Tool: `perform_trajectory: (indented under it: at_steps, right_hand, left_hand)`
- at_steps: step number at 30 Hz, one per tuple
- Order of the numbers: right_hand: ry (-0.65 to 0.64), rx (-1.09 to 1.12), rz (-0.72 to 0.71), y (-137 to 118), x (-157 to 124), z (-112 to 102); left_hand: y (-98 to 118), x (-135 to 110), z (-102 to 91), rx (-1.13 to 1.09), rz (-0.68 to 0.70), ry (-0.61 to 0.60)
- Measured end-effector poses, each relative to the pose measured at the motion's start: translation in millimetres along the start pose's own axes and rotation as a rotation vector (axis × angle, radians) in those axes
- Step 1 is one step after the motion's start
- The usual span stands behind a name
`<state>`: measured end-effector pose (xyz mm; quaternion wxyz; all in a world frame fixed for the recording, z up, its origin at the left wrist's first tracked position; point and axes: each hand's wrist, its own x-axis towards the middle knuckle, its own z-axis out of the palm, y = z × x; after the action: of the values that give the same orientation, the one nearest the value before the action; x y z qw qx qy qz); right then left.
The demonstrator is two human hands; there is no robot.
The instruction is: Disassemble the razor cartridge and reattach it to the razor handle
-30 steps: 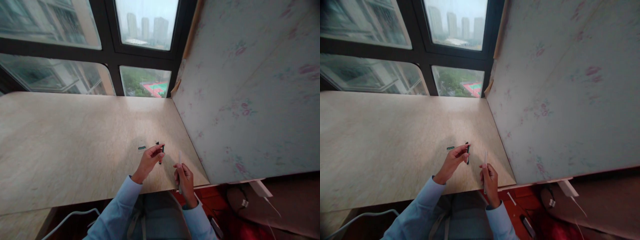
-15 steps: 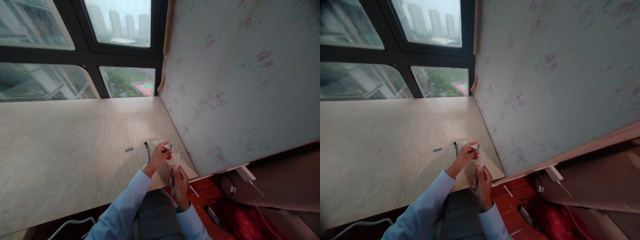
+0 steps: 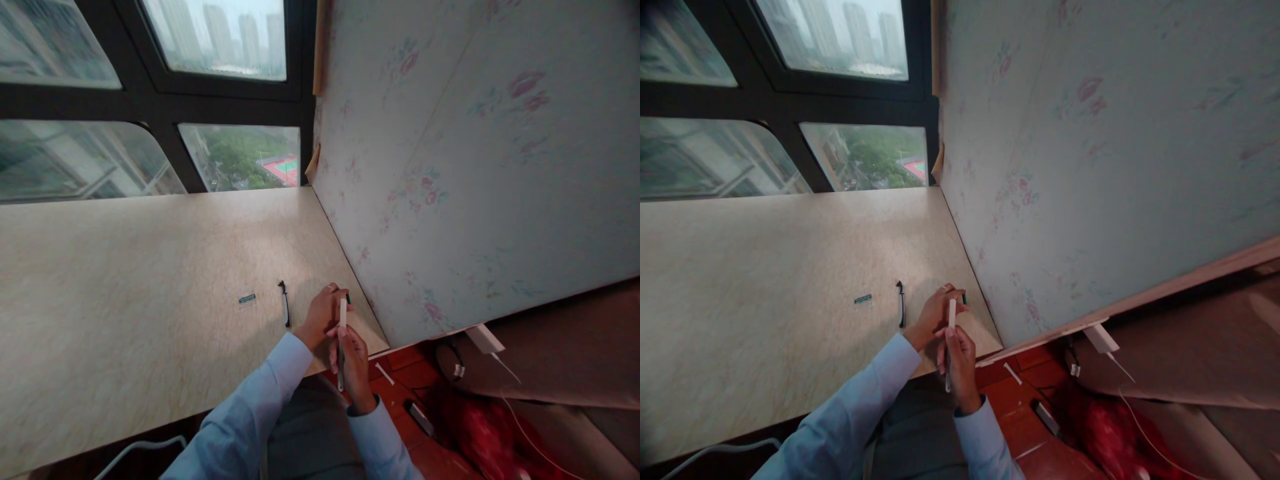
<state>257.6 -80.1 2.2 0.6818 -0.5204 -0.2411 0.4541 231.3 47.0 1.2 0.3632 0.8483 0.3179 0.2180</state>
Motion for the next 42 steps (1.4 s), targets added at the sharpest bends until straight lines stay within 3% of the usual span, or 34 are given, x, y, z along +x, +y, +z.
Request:
perform_trajectory:
  at_steps: [6, 17, 32, 37, 42]
  right_hand:
    - [-0.023, -0.023, 0.046, -5.3, 2.0, 7.0]
    - [0.042, -0.007, 0.041, -7.1, 6.6, 7.4]
    - [0.004, -0.018, 0.029, -1.0, 6.7, 2.8]
    - [0.011, -0.06, 0.028, -4.3, 6.0, 2.4]
    - [0.04, -0.073, 0.047, -9.6, 5.0, 2.0]
  left_hand:
    - [6.0, 9.1, 4.0, 0.226, 0.053, -0.01]
    - [-0.1, 17.4, 15.9, 0.226, 0.032, 0.015]
    - [-2.7, 17.3, 18.5, 0.229, 0.019, 0.011]
    - [-2.9, 12.3, 8.4, 0.179, 0.04, -0.032]
    - [-1.1, -15.1, -21.2, 0.037, 0.147, -0.042]
